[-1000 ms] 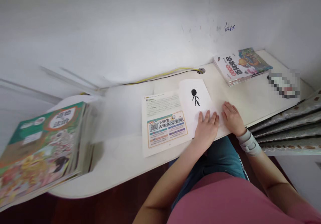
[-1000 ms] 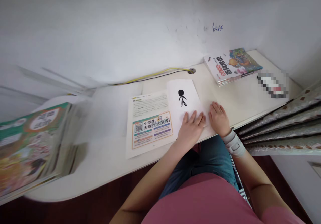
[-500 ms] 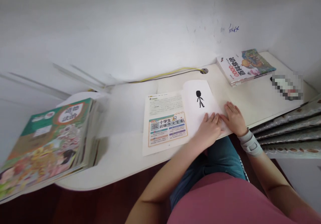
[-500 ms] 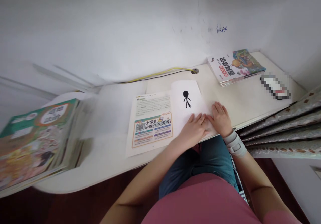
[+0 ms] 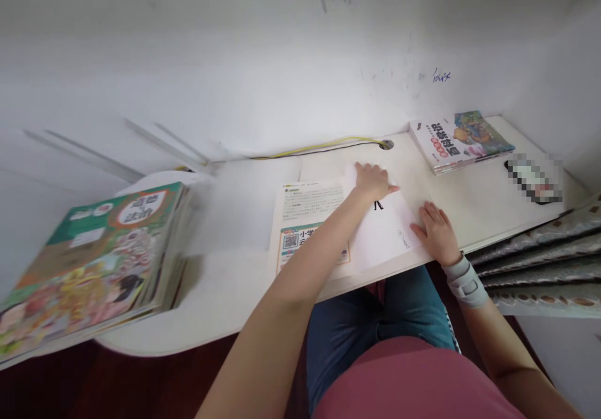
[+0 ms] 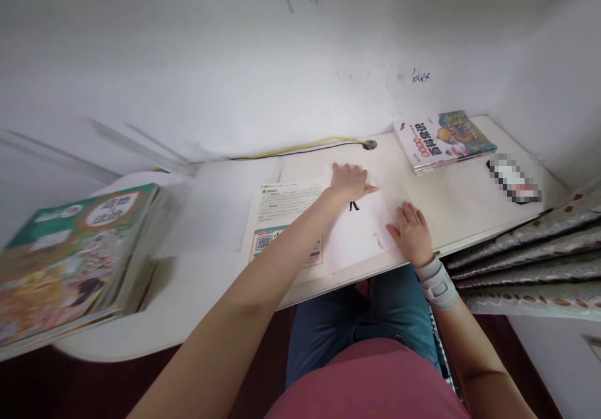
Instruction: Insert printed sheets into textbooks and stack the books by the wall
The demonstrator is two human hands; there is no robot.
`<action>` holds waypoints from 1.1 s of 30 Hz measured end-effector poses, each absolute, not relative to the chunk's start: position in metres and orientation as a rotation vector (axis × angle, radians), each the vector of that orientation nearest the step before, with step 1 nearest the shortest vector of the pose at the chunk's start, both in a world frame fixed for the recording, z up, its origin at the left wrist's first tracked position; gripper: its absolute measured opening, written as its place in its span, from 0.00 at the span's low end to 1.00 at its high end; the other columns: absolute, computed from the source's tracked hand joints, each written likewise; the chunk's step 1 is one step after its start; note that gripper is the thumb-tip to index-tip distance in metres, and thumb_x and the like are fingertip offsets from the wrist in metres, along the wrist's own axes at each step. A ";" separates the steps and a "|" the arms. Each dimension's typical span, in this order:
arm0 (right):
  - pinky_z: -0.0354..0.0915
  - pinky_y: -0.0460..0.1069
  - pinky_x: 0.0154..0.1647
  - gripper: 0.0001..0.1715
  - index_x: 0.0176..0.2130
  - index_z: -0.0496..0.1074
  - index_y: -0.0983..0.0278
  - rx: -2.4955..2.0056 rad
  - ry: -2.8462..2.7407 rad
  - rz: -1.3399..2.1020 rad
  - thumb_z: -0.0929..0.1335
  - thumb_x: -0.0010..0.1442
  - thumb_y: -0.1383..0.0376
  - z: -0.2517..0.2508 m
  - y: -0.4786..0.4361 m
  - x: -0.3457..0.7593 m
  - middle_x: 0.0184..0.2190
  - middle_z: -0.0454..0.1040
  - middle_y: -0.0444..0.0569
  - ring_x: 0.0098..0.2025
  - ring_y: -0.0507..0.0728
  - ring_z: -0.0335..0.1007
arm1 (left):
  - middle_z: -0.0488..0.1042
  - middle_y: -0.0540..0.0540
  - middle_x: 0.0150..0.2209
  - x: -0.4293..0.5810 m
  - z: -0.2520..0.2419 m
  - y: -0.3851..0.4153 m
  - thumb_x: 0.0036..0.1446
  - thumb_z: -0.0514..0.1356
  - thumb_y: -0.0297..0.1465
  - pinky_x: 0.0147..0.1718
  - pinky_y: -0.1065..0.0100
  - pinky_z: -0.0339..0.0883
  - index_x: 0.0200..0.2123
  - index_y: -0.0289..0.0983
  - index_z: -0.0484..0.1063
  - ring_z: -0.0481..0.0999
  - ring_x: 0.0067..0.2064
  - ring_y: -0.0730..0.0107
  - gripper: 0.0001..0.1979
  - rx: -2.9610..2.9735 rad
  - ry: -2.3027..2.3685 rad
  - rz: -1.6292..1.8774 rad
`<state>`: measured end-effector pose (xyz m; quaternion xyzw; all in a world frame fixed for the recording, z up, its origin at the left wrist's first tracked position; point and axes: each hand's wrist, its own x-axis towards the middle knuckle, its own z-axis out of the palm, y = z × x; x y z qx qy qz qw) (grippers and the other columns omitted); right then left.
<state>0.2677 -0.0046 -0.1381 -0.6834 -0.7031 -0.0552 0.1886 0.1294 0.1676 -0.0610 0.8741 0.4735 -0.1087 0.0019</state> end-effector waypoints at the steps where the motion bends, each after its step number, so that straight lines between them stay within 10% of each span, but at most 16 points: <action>1: 0.55 0.60 0.59 0.27 0.55 0.65 0.73 -1.921 -1.979 -0.156 0.60 0.64 0.57 -0.138 -0.005 0.268 0.58 0.64 0.66 0.61 0.65 0.57 | 0.62 0.34 0.60 0.128 -0.061 0.167 0.58 0.44 0.54 0.57 0.39 0.41 0.59 0.35 0.63 0.58 0.59 0.41 0.36 2.743 1.490 -0.338; 14: 0.55 0.62 0.58 0.27 0.56 0.64 0.71 -1.916 -1.992 -0.133 0.59 0.65 0.57 -0.136 -0.006 0.268 0.58 0.63 0.66 0.62 0.65 0.56 | 0.62 0.36 0.60 0.123 -0.070 0.167 0.63 0.40 0.49 0.55 0.45 0.49 0.59 0.35 0.62 0.59 0.58 0.44 0.32 2.779 1.302 -0.176; 22: 0.54 0.59 0.60 0.27 0.55 0.65 0.73 -1.936 -1.988 -0.174 0.59 0.65 0.58 -0.135 -0.006 0.265 0.58 0.64 0.66 0.62 0.65 0.57 | 0.46 0.32 0.67 0.096 -0.048 0.117 0.59 0.43 0.54 0.59 0.35 0.32 0.64 0.31 0.53 0.39 0.67 0.40 0.40 2.819 1.325 -0.266; 33: 0.54 0.63 0.58 0.26 0.56 0.66 0.64 -1.982 -2.138 -0.130 0.61 0.64 0.55 -0.121 -0.005 0.277 0.63 0.58 0.62 0.65 0.67 0.50 | 0.44 0.32 0.67 0.085 -0.079 0.074 0.57 0.46 0.56 0.55 0.29 0.35 0.66 0.33 0.48 0.40 0.67 0.37 0.43 2.790 1.143 -0.298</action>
